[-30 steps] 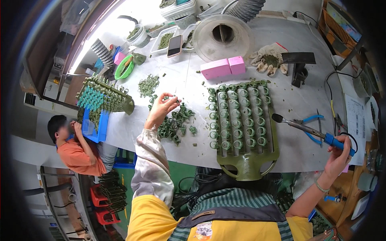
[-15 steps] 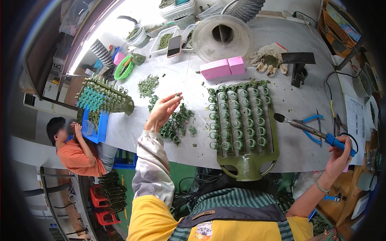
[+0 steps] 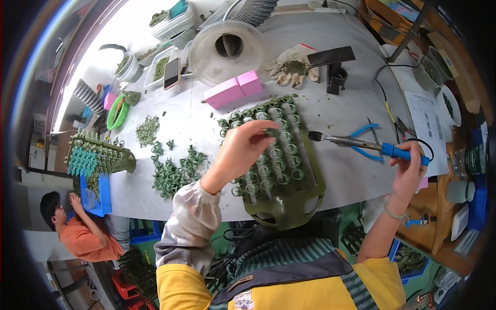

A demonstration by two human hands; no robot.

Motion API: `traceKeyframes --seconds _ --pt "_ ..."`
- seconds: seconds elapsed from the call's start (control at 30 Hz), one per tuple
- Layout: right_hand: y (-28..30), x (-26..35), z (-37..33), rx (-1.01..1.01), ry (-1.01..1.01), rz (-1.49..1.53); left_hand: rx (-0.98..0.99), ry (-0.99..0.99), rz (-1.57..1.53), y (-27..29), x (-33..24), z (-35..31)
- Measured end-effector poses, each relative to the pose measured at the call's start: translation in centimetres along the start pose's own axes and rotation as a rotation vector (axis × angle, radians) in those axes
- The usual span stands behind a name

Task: The person picks up small green circular components by hand and uses a heated tool to melt and secure them into the circular slots of a large green plastic frame.

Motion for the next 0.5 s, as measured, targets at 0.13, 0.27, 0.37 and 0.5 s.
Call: traceKeyframes --seconds 0.13,0.27,0.37,0.5 --pt "0.3 -0.7 0.0 -0.014 -0.007 0.026 0.061 -0.121 0.211 -3.2 -2.1 2.2" --pt "0.4 -1.7 0.0 -0.003 -0.04 0.046 -0.034 -0.338 0.446 -5.4 -0.9 3.4" --pt "0.1 -2.3 -0.1 0.013 -0.047 0.054 -0.031 -0.406 0.559 -6.5 -0.3 4.0" --pt "-0.7 -2.9 -0.3 0.026 -0.094 0.104 0.006 -0.439 0.592 -7.5 0.1 4.6"
Point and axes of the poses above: each hand's wrist, its own z-axis towards the middle knuckle, its own y-axis out of the back of the hand, x = y × z, the point moved 1 cm from there along z, towards the middle knuckle, and after that the axes turned 5 degrees about z, right-handed, at the moved point
